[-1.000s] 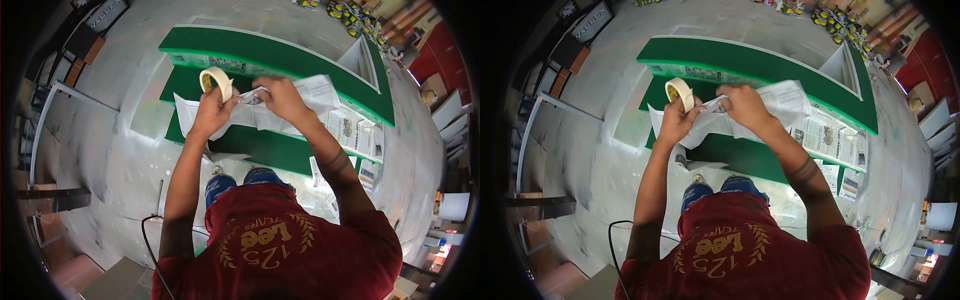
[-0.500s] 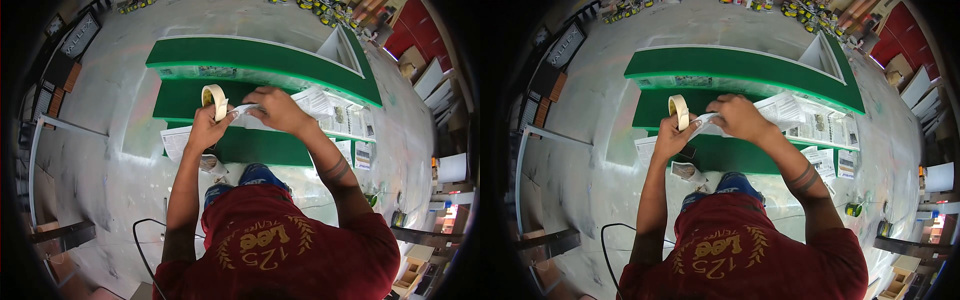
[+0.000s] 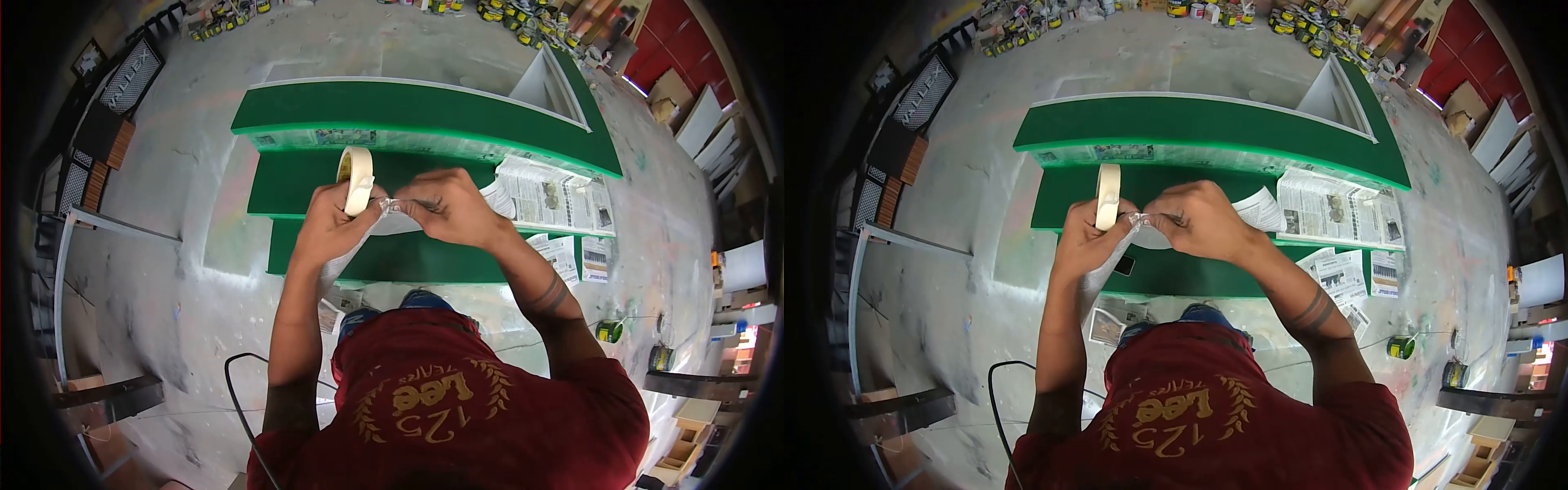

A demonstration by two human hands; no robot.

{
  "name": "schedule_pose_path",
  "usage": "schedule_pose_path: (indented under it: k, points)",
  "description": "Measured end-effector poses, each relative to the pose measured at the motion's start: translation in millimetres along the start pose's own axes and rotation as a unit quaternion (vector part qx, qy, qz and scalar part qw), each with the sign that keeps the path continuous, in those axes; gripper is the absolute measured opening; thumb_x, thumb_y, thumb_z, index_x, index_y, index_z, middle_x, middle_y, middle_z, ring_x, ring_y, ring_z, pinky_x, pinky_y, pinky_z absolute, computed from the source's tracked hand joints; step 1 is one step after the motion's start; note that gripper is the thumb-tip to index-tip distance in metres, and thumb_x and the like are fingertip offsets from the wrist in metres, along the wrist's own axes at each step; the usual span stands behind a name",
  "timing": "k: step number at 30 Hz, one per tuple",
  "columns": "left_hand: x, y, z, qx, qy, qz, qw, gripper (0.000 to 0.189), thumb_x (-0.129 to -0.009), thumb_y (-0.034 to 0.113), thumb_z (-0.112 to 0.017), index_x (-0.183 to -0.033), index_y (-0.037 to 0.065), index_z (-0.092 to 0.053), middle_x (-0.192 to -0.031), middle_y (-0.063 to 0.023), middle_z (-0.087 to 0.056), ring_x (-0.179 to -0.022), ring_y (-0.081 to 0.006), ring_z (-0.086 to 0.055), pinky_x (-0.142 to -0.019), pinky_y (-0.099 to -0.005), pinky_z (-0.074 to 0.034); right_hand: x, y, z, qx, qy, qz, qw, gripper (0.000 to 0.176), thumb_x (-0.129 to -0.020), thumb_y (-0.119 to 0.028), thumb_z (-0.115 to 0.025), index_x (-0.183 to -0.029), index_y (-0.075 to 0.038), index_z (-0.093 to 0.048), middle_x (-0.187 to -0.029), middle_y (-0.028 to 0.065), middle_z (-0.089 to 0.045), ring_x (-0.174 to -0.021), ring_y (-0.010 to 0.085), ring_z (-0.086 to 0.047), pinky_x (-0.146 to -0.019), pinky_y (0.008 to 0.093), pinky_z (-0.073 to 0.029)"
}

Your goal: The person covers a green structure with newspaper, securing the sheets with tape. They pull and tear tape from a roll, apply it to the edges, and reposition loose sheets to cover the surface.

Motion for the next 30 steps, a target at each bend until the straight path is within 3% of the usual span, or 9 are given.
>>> schedule_pose_path:
  k: [6, 10, 14, 19, 23, 26, 28, 29, 30]
  points:
    - [-6, -5, -19, 0.052, -0.016, 0.012, 0.998, 0.005, -0.095, 0.002, -0.074, -0.098, -0.002, -0.072, -0.082, 0.0000, -0.069, -0.074, -0.0051, -0.059, -0.065, -0.0241, -0.049, 13, 17, 16, -0.052, -0.001, -0.043, 0.998, 0.017, -0.086, -0.010, -0.081, -0.100, 0.000, -0.079, -0.081, 0.0148, -0.073, -0.071, 0.0295, -0.070, -0.064, 0.0384, -0.054]
    - [-10, 9, -21, -0.019, 0.012, 0.011, 1.000, 0.012, -0.092, 0.006, -0.077, -0.100, -0.001, -0.073, -0.081, -0.0052, -0.069, -0.072, -0.0091, -0.062, -0.065, -0.0278, -0.050, 28, 33, 38, -0.070, 0.013, -0.029, 0.997, 0.020, -0.085, -0.014, -0.084, -0.100, -0.001, -0.080, -0.081, 0.0142, -0.073, -0.071, 0.0280, -0.070, -0.065, 0.0383, -0.054]
    - [-14, 17, -13, -0.062, 0.019, 0.037, 0.997, 0.017, -0.089, 0.007, -0.081, -0.102, -0.001, -0.073, -0.082, -0.0075, -0.070, -0.071, -0.0132, -0.064, -0.065, -0.0297, -0.051, 44, 56, 53, -0.013, -0.031, -0.097, 0.995, 0.018, -0.090, -0.018, -0.080, -0.098, -0.002, -0.079, -0.085, 0.0150, -0.074, -0.077, 0.0329, -0.071, -0.071, 0.0405, -0.055]
    - [-13, 30, -25, -0.128, -0.096, 0.032, 0.987, 0.037, -0.074, 0.009, -0.092, -0.103, -0.002, -0.072, -0.086, -0.0131, -0.074, -0.072, -0.0181, -0.068, -0.069, -0.0357, -0.055, 51, 48, 78, 0.008, 0.038, -0.018, 0.999, 0.011, -0.091, -0.012, -0.078, -0.097, -0.002, -0.078, -0.084, 0.0139, -0.071, -0.074, 0.0273, -0.069, -0.065, 0.0385, -0.053]
    - [-14, 26, -30, -0.184, -0.105, 0.036, 0.977, 0.036, -0.075, 0.009, -0.092, -0.102, -0.004, -0.072, -0.085, -0.0145, -0.074, -0.071, -0.0191, -0.068, -0.068, -0.0365, -0.055, 58, 51, 91, 0.056, 0.056, 0.012, 0.997, 0.011, -0.092, -0.012, -0.077, -0.096, -0.001, -0.077, -0.083, 0.0134, -0.072, -0.073, 0.0278, -0.069, -0.065, 0.0391, -0.054]
    - [-16, 16, -14, -0.200, -0.054, 0.037, 0.978, 0.028, -0.079, 0.008, -0.090, -0.096, -0.004, -0.071, -0.081, -0.0091, -0.072, -0.067, -0.0149, -0.062, -0.064, -0.0342, -0.051, 63, 58, 110, 0.079, 0.094, 0.039, 0.992, 0.018, -0.094, -0.020, -0.076, -0.097, -0.003, -0.078, -0.084, 0.0142, -0.073, -0.071, 0.0325, -0.070, -0.066, 0.0397, -0.055]
    - [-16, 4, 5, -0.154, -0.003, 0.112, 0.982, 0.021, -0.085, 0.006, -0.086, -0.089, -0.003, -0.068, -0.078, -0.0016, -0.065, -0.065, -0.0094, -0.053, -0.059, -0.0307, -0.046, 68, 75, 132, 0.032, 0.151, -0.024, 0.988, 0.019, -0.095, -0.020, -0.077, -0.098, -0.001, -0.078, -0.082, 0.0159, -0.074, -0.063, 0.0285, -0.069, -0.060, 0.0369, -0.054]
    - [-15, 6, 12, -0.164, 0.012, 0.104, 0.981, 0.018, -0.088, 0.005, -0.084, -0.088, -0.001, -0.067, -0.077, 0.0030, -0.060, -0.068, -0.0059, -0.048, -0.059, -0.0276, -0.043, 70, 84, 139, 0.007, 0.165, -0.037, 0.986, 0.021, -0.096, -0.020, -0.076, -0.099, 0.001, -0.077, -0.078, 0.0153, -0.073, -0.058, 0.0185, -0.065, -0.057, 0.0328, -0.052]
    - [-15, 6, 15, -0.165, 0.015, 0.107, 0.980, 0.018, -0.088, 0.005, -0.084, -0.088, -0.001, -0.067, -0.077, 0.0030, -0.060, -0.068, -0.0059, -0.048, -0.059, -0.0276, -0.043, 73, 89, 142, 0.005, 0.163, -0.035, 0.986, 0.021, -0.096, -0.020, -0.076, -0.099, 0.001, -0.077, -0.078, 0.0153, -0.073, -0.058, 0.0185, -0.065, -0.057, 0.0328, -0.052]
Point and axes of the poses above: each hand's wrist, its own x-axis away from the middle knuckle, its own z-axis out of the back of the hand, y = z × x, the point moved 8 cm from there along -x, towards the middle knuckle
